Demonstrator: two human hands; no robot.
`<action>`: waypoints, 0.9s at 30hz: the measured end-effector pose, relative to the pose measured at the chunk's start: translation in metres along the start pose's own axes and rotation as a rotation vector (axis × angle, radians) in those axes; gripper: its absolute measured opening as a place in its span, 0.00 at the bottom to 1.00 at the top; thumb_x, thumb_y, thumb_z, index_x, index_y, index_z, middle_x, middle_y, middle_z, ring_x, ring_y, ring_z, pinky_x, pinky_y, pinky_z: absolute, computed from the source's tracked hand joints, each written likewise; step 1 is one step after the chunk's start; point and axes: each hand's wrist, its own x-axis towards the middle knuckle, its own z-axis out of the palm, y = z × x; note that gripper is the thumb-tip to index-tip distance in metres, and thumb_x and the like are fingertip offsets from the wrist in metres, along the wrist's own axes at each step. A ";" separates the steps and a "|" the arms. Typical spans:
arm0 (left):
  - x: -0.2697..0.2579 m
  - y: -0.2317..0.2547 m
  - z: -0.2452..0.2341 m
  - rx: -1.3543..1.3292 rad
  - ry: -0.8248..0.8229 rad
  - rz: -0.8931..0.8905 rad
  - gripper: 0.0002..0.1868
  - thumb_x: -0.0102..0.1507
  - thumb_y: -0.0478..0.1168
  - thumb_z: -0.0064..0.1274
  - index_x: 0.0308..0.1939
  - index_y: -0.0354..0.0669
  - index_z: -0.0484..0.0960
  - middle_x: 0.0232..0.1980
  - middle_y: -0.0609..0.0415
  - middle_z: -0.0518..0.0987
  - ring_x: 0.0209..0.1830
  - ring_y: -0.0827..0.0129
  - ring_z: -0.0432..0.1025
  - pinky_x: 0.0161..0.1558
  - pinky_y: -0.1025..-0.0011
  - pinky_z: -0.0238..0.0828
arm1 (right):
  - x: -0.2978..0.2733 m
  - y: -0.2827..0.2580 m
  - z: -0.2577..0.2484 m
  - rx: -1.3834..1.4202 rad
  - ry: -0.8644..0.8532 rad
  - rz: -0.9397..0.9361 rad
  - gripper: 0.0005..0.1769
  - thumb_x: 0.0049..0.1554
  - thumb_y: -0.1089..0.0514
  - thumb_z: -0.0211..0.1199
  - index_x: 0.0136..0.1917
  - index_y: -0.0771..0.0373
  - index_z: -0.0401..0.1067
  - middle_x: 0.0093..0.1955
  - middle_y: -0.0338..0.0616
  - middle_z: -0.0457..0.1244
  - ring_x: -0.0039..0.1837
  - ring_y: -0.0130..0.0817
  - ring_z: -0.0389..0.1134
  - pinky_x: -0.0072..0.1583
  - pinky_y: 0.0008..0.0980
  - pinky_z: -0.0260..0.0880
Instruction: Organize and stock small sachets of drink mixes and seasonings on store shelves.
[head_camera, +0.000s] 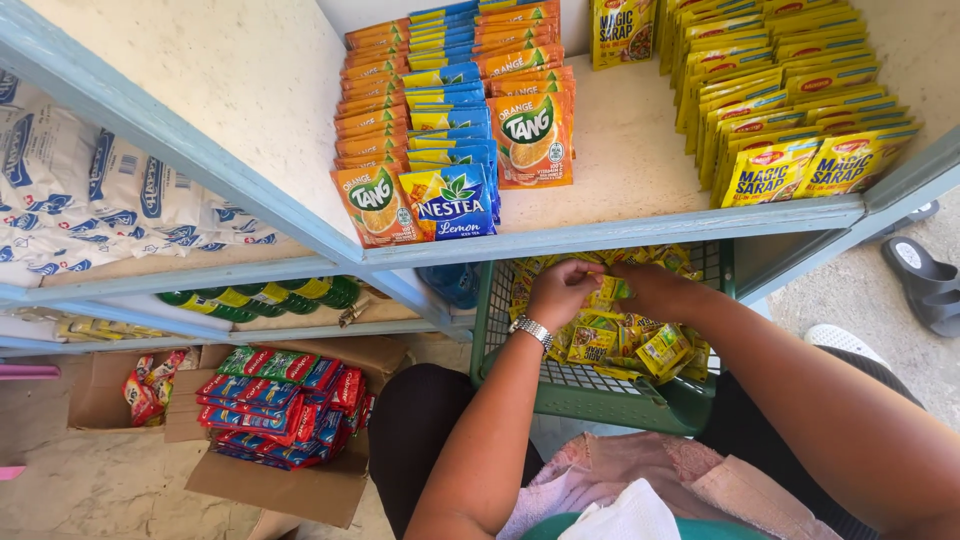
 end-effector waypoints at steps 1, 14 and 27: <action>0.003 -0.008 0.000 0.000 0.001 0.001 0.13 0.63 0.42 0.61 0.51 0.46 0.86 0.40 0.60 0.86 0.36 0.79 0.78 0.36 0.77 0.76 | -0.001 -0.002 -0.003 -0.001 0.001 -0.001 0.39 0.53 0.50 0.69 0.73 0.58 0.57 0.62 0.59 0.65 0.63 0.55 0.68 0.62 0.46 0.68; 0.007 -0.006 -0.007 -0.506 0.207 -0.259 0.11 0.63 0.41 0.62 0.49 0.46 0.84 0.37 0.60 0.83 0.27 0.79 0.70 0.27 0.80 0.66 | -0.007 -0.003 -0.024 0.868 0.328 -0.117 0.14 0.57 0.68 0.63 0.58 0.65 0.73 0.48 0.41 0.68 0.48 0.29 0.69 0.47 0.33 0.72; 0.002 0.006 -0.006 -0.641 -0.072 -0.329 0.14 0.69 0.45 0.53 0.53 0.42 0.81 0.47 0.59 0.83 0.42 0.75 0.78 0.44 0.77 0.78 | -0.015 0.003 -0.030 0.289 0.685 -0.114 0.14 0.56 0.59 0.69 0.55 0.66 0.74 0.47 0.47 0.70 0.49 0.34 0.69 0.50 0.38 0.69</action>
